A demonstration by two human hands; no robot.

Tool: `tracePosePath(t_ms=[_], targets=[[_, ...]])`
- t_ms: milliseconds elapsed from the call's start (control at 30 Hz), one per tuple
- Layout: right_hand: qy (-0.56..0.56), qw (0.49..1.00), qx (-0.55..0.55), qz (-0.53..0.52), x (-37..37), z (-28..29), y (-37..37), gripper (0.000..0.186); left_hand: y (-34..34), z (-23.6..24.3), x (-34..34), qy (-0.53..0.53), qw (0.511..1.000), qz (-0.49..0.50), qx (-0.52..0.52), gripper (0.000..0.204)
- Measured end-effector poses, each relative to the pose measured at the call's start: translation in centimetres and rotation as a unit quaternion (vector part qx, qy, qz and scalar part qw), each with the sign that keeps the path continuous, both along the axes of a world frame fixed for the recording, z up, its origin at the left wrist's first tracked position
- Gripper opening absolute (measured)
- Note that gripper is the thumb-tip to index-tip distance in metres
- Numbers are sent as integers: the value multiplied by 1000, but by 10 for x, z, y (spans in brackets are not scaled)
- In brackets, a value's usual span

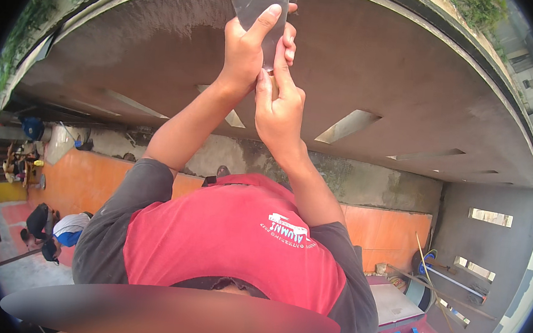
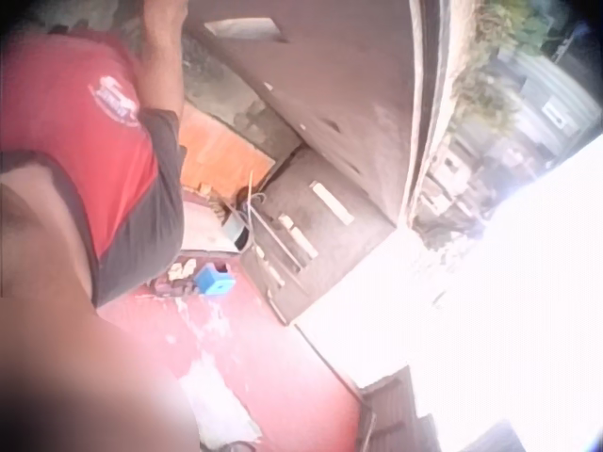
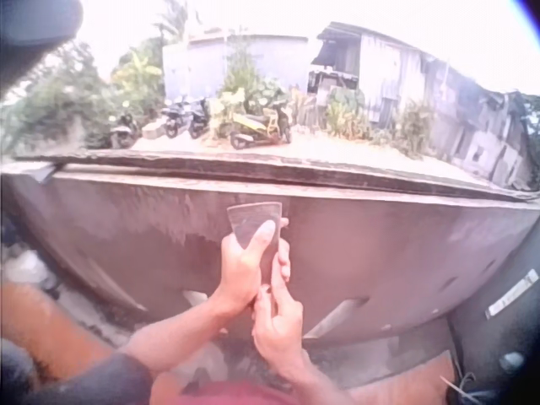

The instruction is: The person uses a metal trowel to smooth a reddish-brown plastered ceiling surface, then switches to a sanding block to sand the same area. The person works overhead, moving the tools across the ceiling in repeated strokes.

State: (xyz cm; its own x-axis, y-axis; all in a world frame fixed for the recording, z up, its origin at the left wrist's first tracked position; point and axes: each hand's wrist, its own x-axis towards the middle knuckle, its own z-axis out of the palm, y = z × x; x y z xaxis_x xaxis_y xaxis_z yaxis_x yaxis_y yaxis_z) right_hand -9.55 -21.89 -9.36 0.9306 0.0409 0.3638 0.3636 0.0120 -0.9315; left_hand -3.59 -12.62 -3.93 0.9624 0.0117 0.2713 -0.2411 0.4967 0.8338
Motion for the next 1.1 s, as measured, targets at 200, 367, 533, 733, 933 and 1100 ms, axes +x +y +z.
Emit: tracePosePath(t_ms=[200,367,533,733,933,1100], targets=[[16,1000,-14,-8,-7,-50,3,57,2,-41,-6,41,999,2,21,38],[19,1000,-5,4,-8,-17,9,58,8,-15,-8,24,999,17,13,40],[59,998,9,6,-19,-45,9,57,7,-48,-12,61,998,13,28,40],[30,999,-31,-6,-18,-54,11,59,9,-50,-14,54,998,7,17,41],[4,999,-36,-18,-16,-66,15,60,13,-62,-8,53,998,-9,15,42],[44,998,-45,18,-17,-66,-8,64,19,-73,-12,54,996,-70,4,47]])
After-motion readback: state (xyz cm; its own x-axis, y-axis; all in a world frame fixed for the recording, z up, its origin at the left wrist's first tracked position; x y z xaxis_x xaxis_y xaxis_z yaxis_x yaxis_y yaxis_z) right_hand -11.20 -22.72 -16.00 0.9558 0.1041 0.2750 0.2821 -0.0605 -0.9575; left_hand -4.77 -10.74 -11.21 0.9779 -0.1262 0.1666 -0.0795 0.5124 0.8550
